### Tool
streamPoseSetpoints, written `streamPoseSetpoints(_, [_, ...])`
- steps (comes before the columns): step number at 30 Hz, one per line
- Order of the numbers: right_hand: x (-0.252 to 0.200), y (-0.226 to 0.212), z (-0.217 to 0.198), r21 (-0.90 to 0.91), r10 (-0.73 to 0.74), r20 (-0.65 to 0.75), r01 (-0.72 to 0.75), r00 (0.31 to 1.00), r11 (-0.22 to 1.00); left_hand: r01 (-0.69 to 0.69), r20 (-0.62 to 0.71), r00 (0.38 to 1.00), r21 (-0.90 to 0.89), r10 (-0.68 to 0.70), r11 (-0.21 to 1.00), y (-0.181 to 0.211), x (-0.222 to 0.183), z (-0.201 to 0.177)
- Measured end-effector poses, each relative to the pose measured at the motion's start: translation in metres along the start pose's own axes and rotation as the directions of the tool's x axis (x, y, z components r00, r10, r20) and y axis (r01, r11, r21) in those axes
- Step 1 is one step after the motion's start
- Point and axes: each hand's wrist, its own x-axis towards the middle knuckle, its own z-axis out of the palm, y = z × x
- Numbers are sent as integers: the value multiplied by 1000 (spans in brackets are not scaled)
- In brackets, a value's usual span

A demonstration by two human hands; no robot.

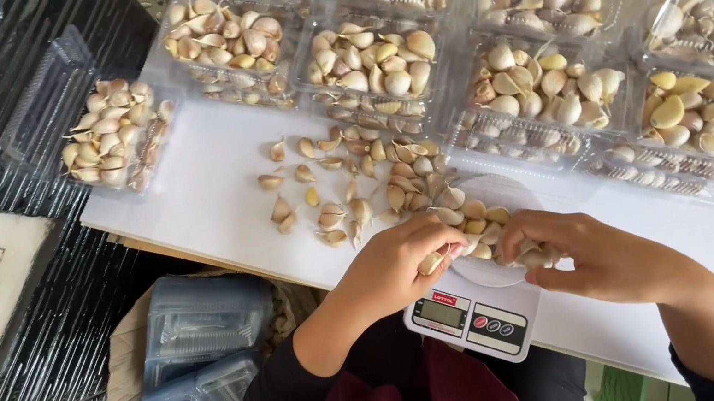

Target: Sorting and weighing garlic cloves into plastic containers using a digital scale.

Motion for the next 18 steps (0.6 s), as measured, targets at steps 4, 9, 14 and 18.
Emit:
streamPoseSetpoints(4, [-3,8,-4,-48,-5,-23,4,1000,999,50,6,999,14,-50,999,10,3,0])
streamPoseSetpoints(9, [-9,8,-6,25,-34,-94,37,995,999,-28,56,998,59,24,998,12,8,6])
streamPoseSetpoints(14, [-19,17,1,-115,-142,-260,116,955,987,-50,117,993,142,33,989,10,11,15])
streamPoseSetpoints(18, [-19,31,21,-347,-308,-489,142,816,927,-54,163,986,214,19,975,9,13,20])
